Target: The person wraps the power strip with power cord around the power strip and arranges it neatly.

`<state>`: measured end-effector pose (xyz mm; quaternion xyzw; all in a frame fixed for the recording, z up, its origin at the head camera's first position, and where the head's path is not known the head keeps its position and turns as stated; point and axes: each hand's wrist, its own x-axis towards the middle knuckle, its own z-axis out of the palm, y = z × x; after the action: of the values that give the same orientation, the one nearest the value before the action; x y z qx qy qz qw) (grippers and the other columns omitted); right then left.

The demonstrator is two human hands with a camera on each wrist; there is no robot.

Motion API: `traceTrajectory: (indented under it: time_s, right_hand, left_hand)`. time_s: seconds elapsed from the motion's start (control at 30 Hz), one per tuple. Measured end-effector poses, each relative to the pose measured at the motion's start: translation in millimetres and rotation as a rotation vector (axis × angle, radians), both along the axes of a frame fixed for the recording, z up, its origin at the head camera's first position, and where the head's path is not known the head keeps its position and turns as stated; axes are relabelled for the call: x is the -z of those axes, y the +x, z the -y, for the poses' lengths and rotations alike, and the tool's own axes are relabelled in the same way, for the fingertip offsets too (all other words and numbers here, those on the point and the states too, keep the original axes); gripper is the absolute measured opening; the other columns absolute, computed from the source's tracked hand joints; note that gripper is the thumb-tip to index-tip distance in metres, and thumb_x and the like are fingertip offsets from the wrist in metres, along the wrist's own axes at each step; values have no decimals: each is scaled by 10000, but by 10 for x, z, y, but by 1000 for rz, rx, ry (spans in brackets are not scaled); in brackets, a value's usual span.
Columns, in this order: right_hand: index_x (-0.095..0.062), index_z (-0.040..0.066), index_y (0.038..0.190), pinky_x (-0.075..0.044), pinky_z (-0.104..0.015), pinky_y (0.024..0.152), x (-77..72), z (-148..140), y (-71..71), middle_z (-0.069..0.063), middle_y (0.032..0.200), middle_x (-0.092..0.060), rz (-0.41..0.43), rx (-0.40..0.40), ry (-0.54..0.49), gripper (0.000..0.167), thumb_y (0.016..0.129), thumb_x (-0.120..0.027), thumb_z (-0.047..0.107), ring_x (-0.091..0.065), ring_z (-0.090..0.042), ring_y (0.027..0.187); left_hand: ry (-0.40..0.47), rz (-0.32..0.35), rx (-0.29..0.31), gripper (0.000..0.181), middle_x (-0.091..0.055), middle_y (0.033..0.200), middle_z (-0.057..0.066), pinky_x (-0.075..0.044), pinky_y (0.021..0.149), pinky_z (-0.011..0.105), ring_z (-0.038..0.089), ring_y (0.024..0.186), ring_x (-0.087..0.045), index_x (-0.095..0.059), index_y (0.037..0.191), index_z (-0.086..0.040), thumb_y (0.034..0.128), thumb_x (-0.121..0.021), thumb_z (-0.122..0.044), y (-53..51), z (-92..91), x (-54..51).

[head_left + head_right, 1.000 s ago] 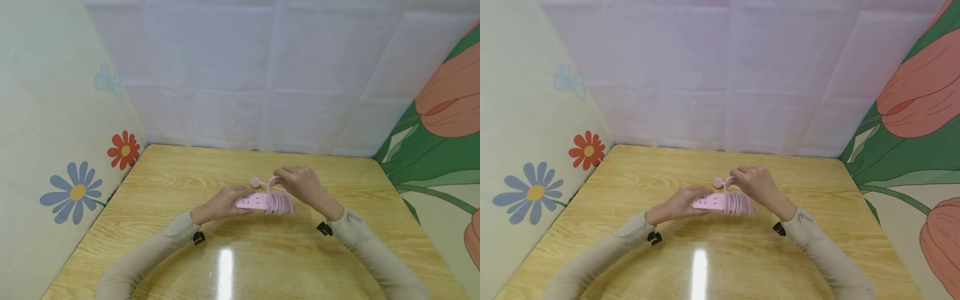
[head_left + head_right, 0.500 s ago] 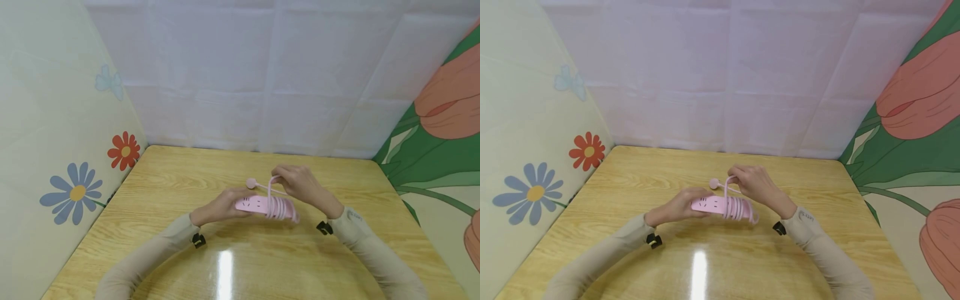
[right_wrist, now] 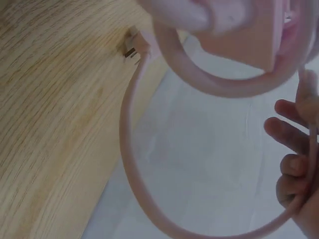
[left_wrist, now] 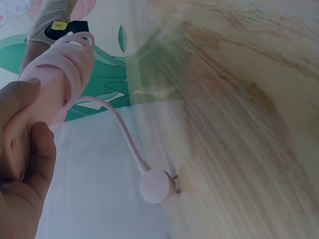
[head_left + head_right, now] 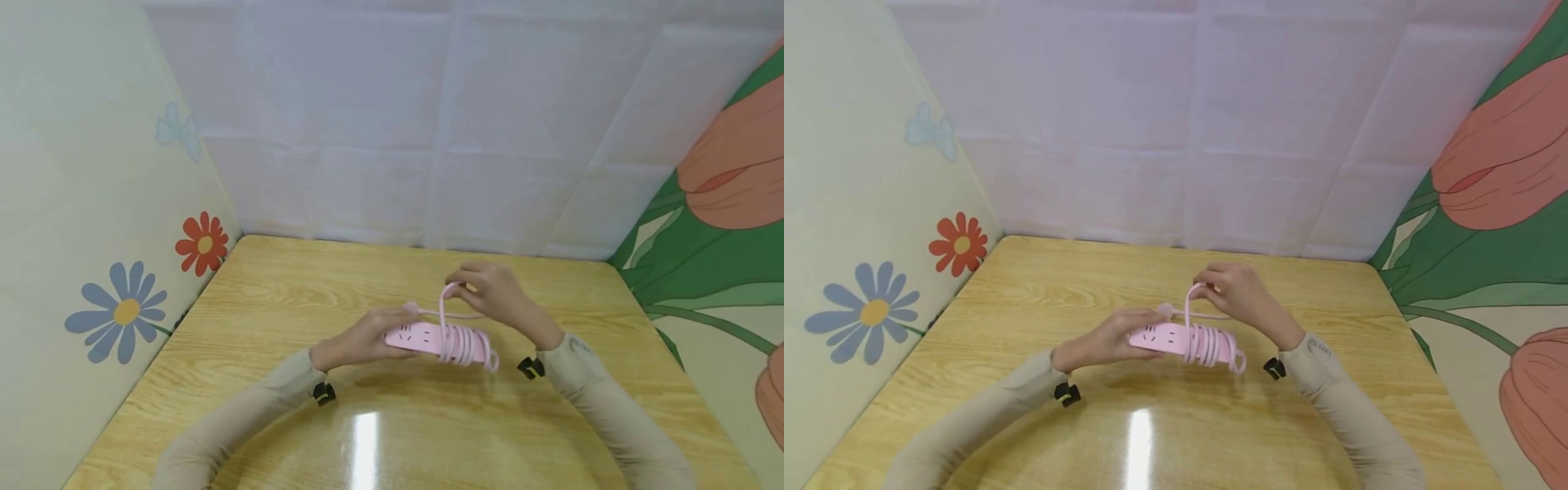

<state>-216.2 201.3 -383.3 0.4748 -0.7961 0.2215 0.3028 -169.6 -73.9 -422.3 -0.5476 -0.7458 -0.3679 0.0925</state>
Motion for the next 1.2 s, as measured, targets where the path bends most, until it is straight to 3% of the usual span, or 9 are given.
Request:
traceTrajectory:
  time_s: [0.1,0.2,0.47,0.63,0.73,0.83,1.0,1.1,1.2]
  right_hand:
    - [-737,29,1020,-546,-333,599,0,3,3,-88,886,-710,35,30,35,184,903,-728,171,-643,-207,707]
    - [-715,14,1099,-556,-395,676,0,7,-2,-120,930,-698,61,53,49,216,886,-717,51,-641,-266,793]
    - [-710,69,950,-525,-303,554,12,-26,-55,-41,849,-702,116,109,-20,276,811,-795,291,-636,-140,670]
    - [-711,128,877,-471,-266,531,54,-58,-71,31,776,-683,186,140,-26,261,828,-767,378,-554,-67,604]
    - [-740,113,914,-478,-273,552,95,-50,-79,13,810,-704,223,100,-30,213,860,-762,317,-574,-69,645]
    - [-740,44,1018,-494,-306,574,147,-30,-111,-72,898,-726,245,8,-45,199,920,-709,215,-596,-117,685]
    - [-687,-54,1137,-528,-417,636,216,5,-197,-171,939,-695,210,-138,-59,278,1009,-556,155,-631,-246,750]
    - [-681,-48,1158,-532,-433,646,246,8,-226,-151,920,-682,203,-135,-58,293,1017,-542,168,-628,-247,755]
    - [-683,-20,1172,-544,-426,659,267,-8,-228,-156,992,-702,262,-80,-53,283,1014,-563,182,-644,-245,772]
  left_hand:
    - [18,7,-3,565,-685,1125,184,-530,688,147,111,828,-649,-598,1254,81,780,-835,-115,-1,1,1]
    - [33,25,-2,560,-680,1143,171,-531,667,153,101,812,-636,-595,1269,59,787,-829,-105,-3,-8,-4]
    - [60,-3,52,513,-689,1104,136,-525,681,154,115,829,-635,-607,1241,42,789,-819,-74,15,-58,-56]
    - [70,-13,26,535,-686,1099,161,-523,659,139,112,810,-637,-603,1236,62,773,-833,-78,35,-57,-66]
    - [86,-14,8,556,-683,1104,182,-526,656,140,122,812,-642,-601,1233,80,757,-845,-70,50,-54,-65]
    - [111,-29,3,563,-686,1092,195,-528,661,142,140,816,-653,-603,1223,91,739,-853,-53,64,-65,-69]
    - [168,-34,37,567,-688,1075,213,-548,695,172,192,841,-675,-599,1213,105,721,-854,-13,59,-103,-103]
    - [187,-32,54,566,-687,1085,213,-555,706,185,204,867,-680,-594,1216,105,721,-848,-1,43,-119,-126]
    - [201,-13,56,560,-685,1090,215,-557,683,187,197,859,-677,-593,1216,105,725,-843,5,41,-121,-137]
